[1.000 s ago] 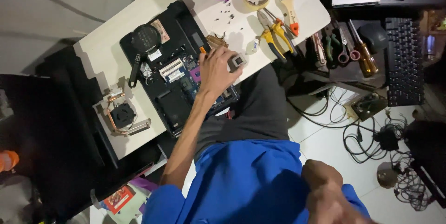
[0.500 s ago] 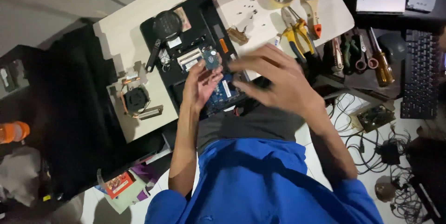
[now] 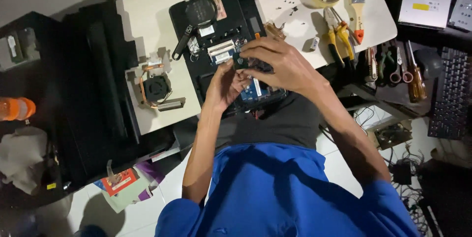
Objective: Inspecting a CPU with a magnifying glass and installing it into a laptop motherboard socket.
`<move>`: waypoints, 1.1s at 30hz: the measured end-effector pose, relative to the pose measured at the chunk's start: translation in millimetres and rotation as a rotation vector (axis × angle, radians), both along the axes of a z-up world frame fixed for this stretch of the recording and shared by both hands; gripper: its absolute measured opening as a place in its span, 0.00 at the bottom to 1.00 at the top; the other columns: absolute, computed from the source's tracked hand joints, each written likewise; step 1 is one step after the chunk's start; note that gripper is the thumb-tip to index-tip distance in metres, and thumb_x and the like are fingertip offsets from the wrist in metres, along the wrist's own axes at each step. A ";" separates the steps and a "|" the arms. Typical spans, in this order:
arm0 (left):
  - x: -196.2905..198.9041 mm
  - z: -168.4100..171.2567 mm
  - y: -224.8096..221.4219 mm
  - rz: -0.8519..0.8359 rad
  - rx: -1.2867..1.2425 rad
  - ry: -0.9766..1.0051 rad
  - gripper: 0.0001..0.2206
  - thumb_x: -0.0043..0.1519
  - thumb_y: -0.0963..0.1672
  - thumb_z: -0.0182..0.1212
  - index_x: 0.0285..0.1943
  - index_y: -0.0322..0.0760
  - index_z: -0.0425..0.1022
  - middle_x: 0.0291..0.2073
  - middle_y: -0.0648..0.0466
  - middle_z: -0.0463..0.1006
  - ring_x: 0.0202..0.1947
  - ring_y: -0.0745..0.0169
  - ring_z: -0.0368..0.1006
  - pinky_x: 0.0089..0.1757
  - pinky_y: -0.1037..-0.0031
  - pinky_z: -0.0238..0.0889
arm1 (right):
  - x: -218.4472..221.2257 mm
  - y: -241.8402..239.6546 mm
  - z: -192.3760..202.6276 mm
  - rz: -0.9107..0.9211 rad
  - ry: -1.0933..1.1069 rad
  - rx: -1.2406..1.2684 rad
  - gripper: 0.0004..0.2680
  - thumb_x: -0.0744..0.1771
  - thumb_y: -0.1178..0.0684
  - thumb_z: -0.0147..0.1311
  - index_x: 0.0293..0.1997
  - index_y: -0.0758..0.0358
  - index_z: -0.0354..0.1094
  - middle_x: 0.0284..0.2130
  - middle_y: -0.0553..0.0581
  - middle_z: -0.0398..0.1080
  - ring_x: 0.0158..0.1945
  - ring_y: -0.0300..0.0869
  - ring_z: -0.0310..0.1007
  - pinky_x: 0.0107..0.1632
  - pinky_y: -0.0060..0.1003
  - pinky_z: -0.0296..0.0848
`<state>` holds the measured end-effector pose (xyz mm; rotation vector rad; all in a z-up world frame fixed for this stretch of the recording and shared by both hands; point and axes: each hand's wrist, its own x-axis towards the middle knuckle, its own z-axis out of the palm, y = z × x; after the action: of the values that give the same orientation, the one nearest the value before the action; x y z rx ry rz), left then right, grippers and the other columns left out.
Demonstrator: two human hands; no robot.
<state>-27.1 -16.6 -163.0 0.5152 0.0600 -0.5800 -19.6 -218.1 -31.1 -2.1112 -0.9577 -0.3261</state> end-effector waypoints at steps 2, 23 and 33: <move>2.4 -0.3 1.8 0.018 0.042 -0.009 0.16 0.66 0.51 0.60 0.53 0.38 0.79 0.42 0.43 0.83 0.37 0.64 0.77 0.36 0.83 0.57 | -0.6 3.2 23.5 -0.002 -0.004 -0.031 0.11 0.65 0.55 0.69 0.50 0.64 0.76 0.47 0.63 0.77 0.54 0.56 0.77 0.64 0.58 0.67; 15.3 74.9 28.4 0.152 1.510 -1.049 0.12 0.58 0.44 0.72 0.49 0.36 0.82 0.50 0.47 0.74 0.58 0.38 0.68 0.56 0.53 0.65 | 46.4 -4.2 -36.5 -0.024 0.079 -0.604 0.14 0.65 0.46 0.65 0.52 0.58 0.76 0.45 0.59 0.78 0.54 0.55 0.75 0.63 0.65 0.67; 26.1 90.5 23.3 -0.027 1.607 -1.168 0.10 0.57 0.41 0.67 0.42 0.24 0.77 0.49 0.44 0.71 0.44 0.40 0.72 0.41 0.57 0.68 | 50.8 -2.6 -28.9 0.033 0.152 -0.595 0.13 0.64 0.50 0.64 0.53 0.59 0.74 0.48 0.59 0.76 0.58 0.59 0.69 0.66 0.61 0.60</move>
<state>-1.1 6.7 -72.4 2.3456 -0.6517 -0.0550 31.2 -220.7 -60.1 -2.5998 -1.0895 0.1613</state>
